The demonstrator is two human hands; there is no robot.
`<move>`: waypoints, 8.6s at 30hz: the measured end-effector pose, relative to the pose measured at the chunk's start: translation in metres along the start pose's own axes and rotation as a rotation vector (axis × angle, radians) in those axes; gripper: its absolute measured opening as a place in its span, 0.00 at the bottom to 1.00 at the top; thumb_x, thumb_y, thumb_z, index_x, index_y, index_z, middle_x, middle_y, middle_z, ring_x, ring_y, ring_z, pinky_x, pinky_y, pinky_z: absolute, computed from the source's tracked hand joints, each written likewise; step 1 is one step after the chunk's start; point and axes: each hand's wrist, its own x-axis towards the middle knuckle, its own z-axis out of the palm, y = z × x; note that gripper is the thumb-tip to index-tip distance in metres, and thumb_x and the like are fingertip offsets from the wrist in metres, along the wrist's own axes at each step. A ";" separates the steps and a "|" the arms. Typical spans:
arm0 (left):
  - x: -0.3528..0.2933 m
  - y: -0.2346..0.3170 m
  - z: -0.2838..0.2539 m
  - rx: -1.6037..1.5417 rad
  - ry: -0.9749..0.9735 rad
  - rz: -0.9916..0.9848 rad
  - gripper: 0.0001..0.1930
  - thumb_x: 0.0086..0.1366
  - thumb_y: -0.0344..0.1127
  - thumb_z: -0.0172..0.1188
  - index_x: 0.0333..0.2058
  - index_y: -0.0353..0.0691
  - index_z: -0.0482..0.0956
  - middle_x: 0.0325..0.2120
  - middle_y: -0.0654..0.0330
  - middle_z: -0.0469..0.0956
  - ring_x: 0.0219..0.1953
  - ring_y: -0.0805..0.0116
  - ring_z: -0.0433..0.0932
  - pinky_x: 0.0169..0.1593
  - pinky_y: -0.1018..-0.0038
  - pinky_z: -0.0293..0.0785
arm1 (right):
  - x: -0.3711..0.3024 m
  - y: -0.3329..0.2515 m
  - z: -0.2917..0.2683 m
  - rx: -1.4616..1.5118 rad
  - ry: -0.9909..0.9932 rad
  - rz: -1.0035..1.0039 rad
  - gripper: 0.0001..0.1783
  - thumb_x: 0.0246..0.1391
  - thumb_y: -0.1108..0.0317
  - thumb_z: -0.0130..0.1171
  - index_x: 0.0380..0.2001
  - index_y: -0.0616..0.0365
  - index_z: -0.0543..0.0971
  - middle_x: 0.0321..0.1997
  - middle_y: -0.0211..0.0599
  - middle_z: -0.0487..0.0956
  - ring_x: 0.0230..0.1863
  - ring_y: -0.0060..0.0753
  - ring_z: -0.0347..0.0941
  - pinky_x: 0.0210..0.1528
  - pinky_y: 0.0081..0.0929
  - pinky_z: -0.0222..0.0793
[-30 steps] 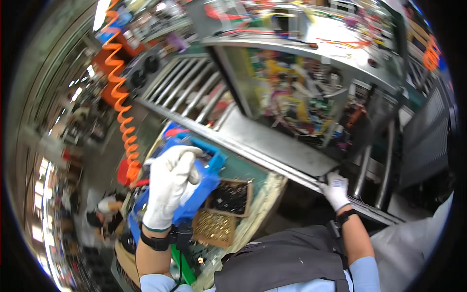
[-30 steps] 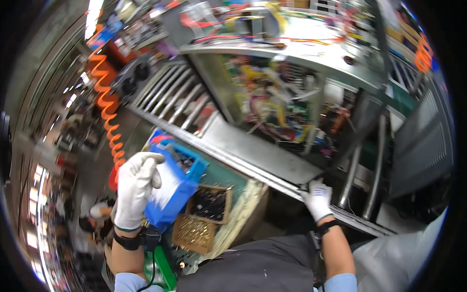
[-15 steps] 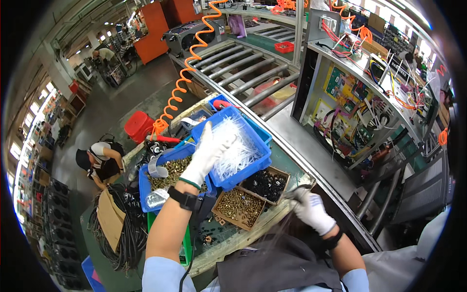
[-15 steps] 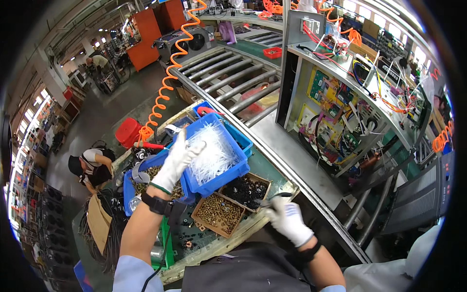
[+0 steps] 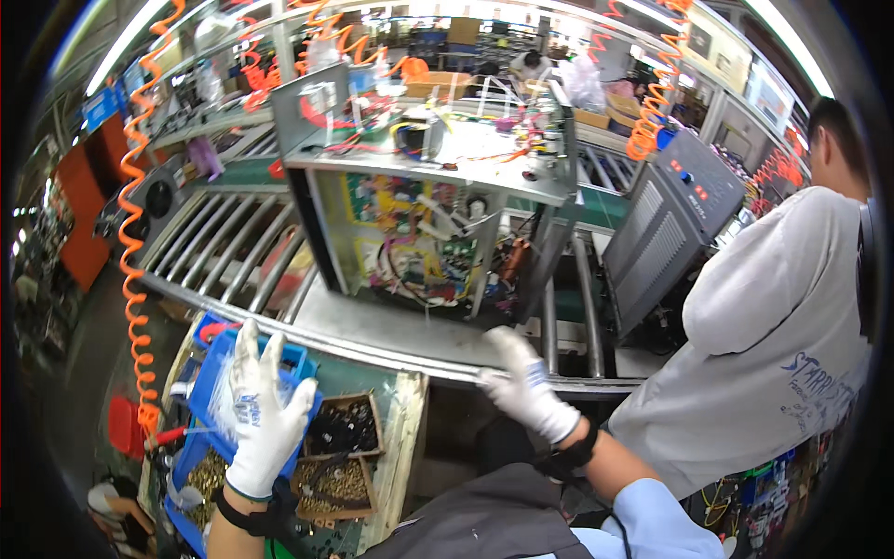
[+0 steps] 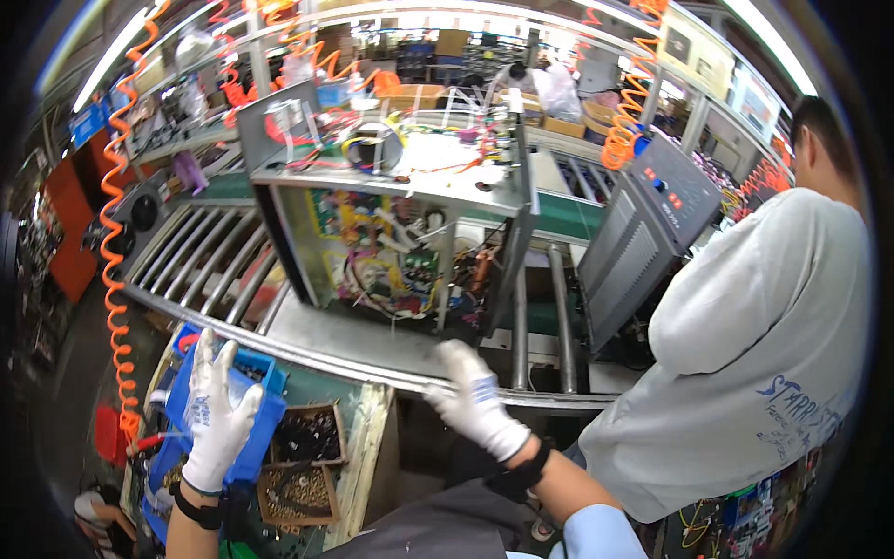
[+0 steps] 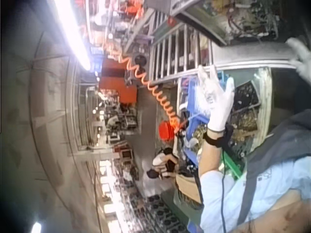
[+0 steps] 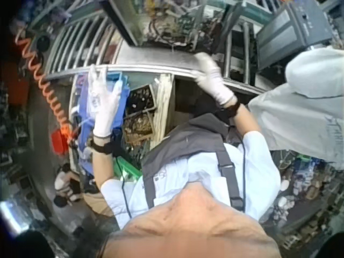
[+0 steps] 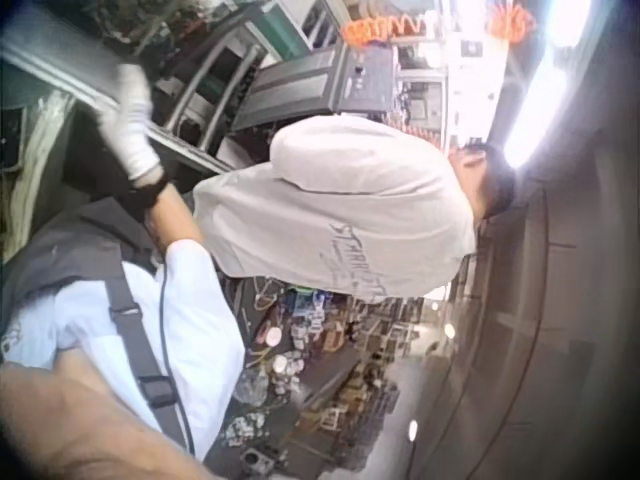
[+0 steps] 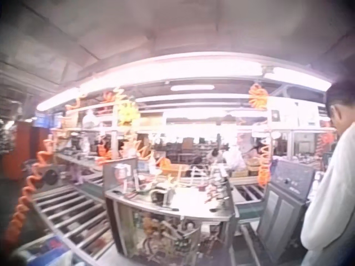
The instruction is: Assembling the internal components, wiring, and front panel of an industrial power inverter on an assembly line.
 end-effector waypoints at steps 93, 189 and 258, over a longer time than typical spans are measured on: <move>0.234 0.398 0.071 -0.876 0.067 -0.065 0.36 0.55 0.18 0.43 0.66 0.34 0.51 0.59 0.56 0.61 0.52 0.74 0.66 0.55 0.80 0.61 | 0.025 0.150 -0.428 -0.072 0.219 0.167 0.18 0.41 0.59 0.71 0.34 0.54 0.79 0.24 0.33 0.77 0.23 0.35 0.74 0.26 0.29 0.68; 0.080 0.522 0.177 -1.311 -0.554 -0.662 0.18 0.67 0.42 0.54 0.43 0.30 0.73 0.28 0.53 0.81 0.17 0.77 0.74 0.20 0.85 0.65 | 0.134 0.198 -0.456 -0.415 -0.343 0.225 0.30 0.53 0.53 0.54 0.54 0.61 0.68 0.46 0.50 0.78 0.47 0.47 0.76 0.49 0.38 0.70; 0.111 0.456 0.106 0.124 -0.223 0.305 0.12 0.60 0.41 0.55 0.27 0.40 0.81 0.23 0.54 0.79 0.33 0.56 0.78 0.49 0.62 0.68 | 0.075 0.168 -0.473 1.074 -0.506 0.500 0.13 0.49 0.67 0.64 0.36 0.58 0.73 0.25 0.22 0.70 0.23 0.11 0.64 0.25 0.12 0.58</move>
